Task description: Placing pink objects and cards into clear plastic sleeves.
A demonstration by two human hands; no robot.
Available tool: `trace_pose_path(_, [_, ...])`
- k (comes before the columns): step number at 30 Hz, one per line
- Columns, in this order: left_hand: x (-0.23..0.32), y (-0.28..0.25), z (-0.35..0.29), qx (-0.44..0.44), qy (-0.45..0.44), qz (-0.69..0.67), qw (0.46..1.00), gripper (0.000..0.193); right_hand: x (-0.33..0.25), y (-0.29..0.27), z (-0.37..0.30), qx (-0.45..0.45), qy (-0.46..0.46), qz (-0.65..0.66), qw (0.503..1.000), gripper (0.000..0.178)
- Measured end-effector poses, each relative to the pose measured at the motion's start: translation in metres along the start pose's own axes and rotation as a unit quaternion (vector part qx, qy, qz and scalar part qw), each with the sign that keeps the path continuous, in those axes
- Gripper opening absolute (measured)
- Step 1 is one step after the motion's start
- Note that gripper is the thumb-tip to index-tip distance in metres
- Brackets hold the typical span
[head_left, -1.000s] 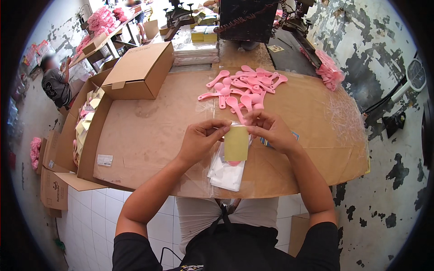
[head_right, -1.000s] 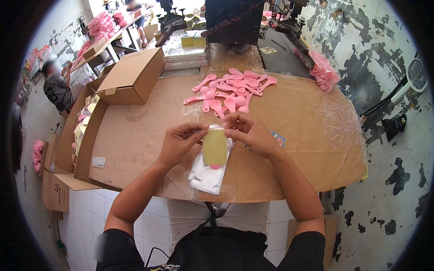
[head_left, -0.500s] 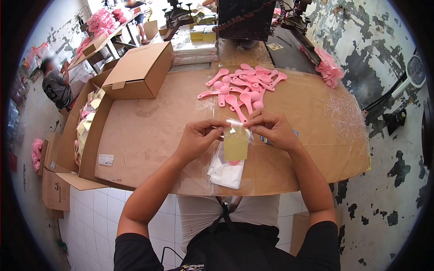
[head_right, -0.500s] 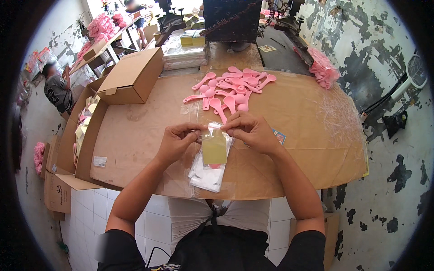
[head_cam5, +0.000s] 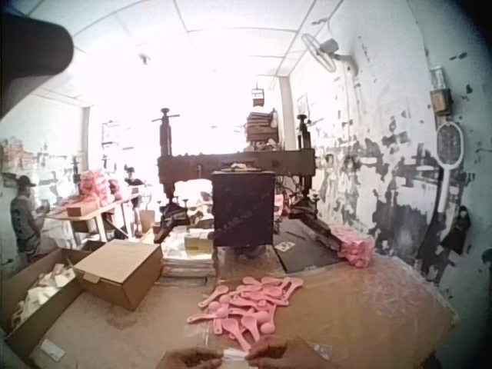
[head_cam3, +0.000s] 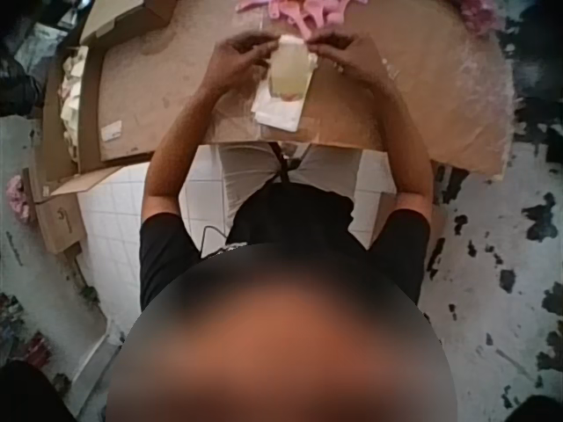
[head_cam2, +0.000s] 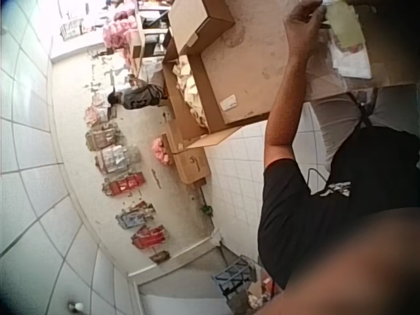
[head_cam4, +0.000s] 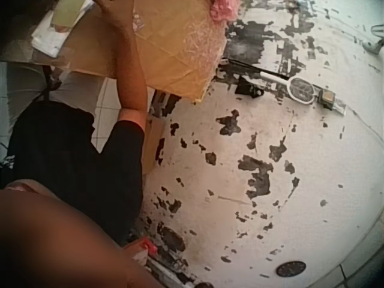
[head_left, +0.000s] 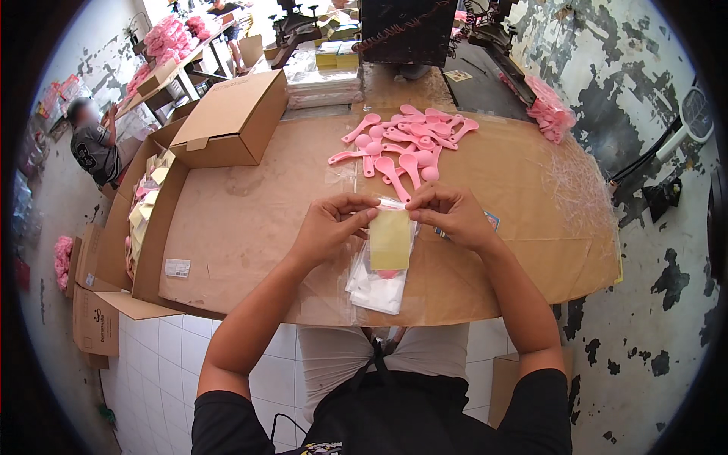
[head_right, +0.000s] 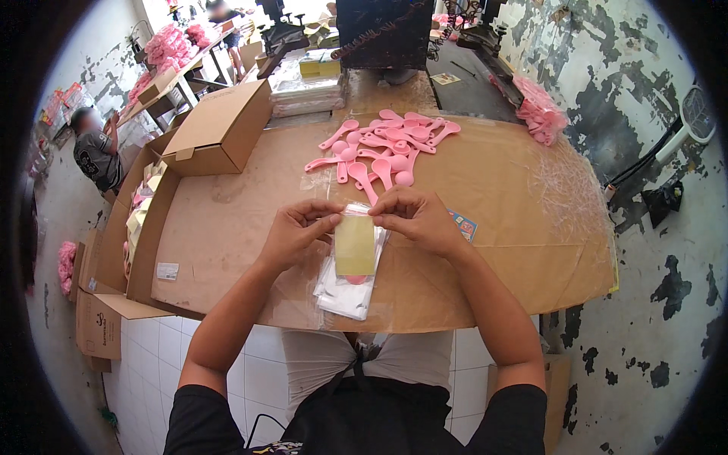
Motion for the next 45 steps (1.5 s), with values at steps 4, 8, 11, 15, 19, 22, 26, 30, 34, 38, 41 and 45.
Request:
trace_pose_path(4, [0.001, 0.002, -0.001, 0.000, -0.013, -0.007, 1.000, 0.025, -0.002, 0.000, 0.000, -0.005, -0.008, -0.013, 1.000, 0.014])
trace_pose_path(8, [0.004, 0.004, -0.001, 0.002, 0.002, -0.009, 1.000, 0.026, -0.002, 0.000, 0.000, -0.015, -0.019, -0.025, 0.999, 0.018])
trace_pose_path(11, [0.004, 0.002, -0.002, 0.012, -0.001, -0.009, 1.000, 0.027, -0.005, -0.001, 0.000, 0.036, -0.018, -0.042, 0.998, 0.030])
trace_pose_path(15, [0.011, -0.001, -0.006, 0.022, 0.018, -0.004, 1.000, 0.027, -0.008, 0.020, -0.008, -0.017, 0.017, -0.048, 0.999, 0.044])
trace_pose_path(19, [0.026, 0.006, -0.017, 0.020, 0.033, -0.022, 0.999, 0.028, 0.002, 0.028, -0.009, -0.070, 0.057, -0.010, 0.996, 0.052])
trace_pose_path(22, [0.018, 0.007, -0.034, -0.015, -0.005, 0.048, 0.999, 0.028, 0.002, 0.031, -0.008, -0.055, 0.047, 0.019, 0.997, 0.048])
trace_pose_path(26, [0.022, -0.044, -0.070, 0.068, -0.033, 0.083, 0.994, 0.023, -0.022, 0.023, -0.010, 0.004, -0.066, -0.287, 0.956, 0.031])
trace_pose_path(30, [0.033, -0.196, -0.105, 0.319, 0.047, 0.003, 0.947, 0.029, -0.018, 0.033, -0.013, -0.025, -0.077, -0.339, 0.937, 0.020])
trace_pose_path(34, [0.104, -0.293, -0.116, 0.396, 0.238, -0.094, 0.882, 0.044, -0.033, 0.045, -0.017, -0.024, -0.128, -0.377, 0.917, 0.019])
trace_pose_path(38, [0.088, -0.250, -0.076, 0.333, 0.168, -0.025, 0.928, 0.045, -0.029, 0.047, -0.017, -0.046, -0.127, -0.417, 0.899, 0.016])
trace_pose_path(41, [0.071, -0.154, -0.037, 0.202, 0.075, 0.136, 0.967, 0.041, -0.020, 0.047, -0.016, -0.065, -0.104, -0.421, 0.899, 0.014])
trace_pose_path(45, [0.046, -0.038, -0.008, 0.005, 0.013, 0.285, 0.959, 0.036, -0.019, 0.051, -0.014, -0.060, -0.142, -0.423, 0.893, 0.011])
Point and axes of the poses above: each hand's wrist, its own z-axis towards the middle knuckle, its own y-axis out of the palm, x = y × z, the point moved 10 cm from there along z, towards the middle knuckle, and after that the axes turned 5 degrees about x, right-handed, at the moved point
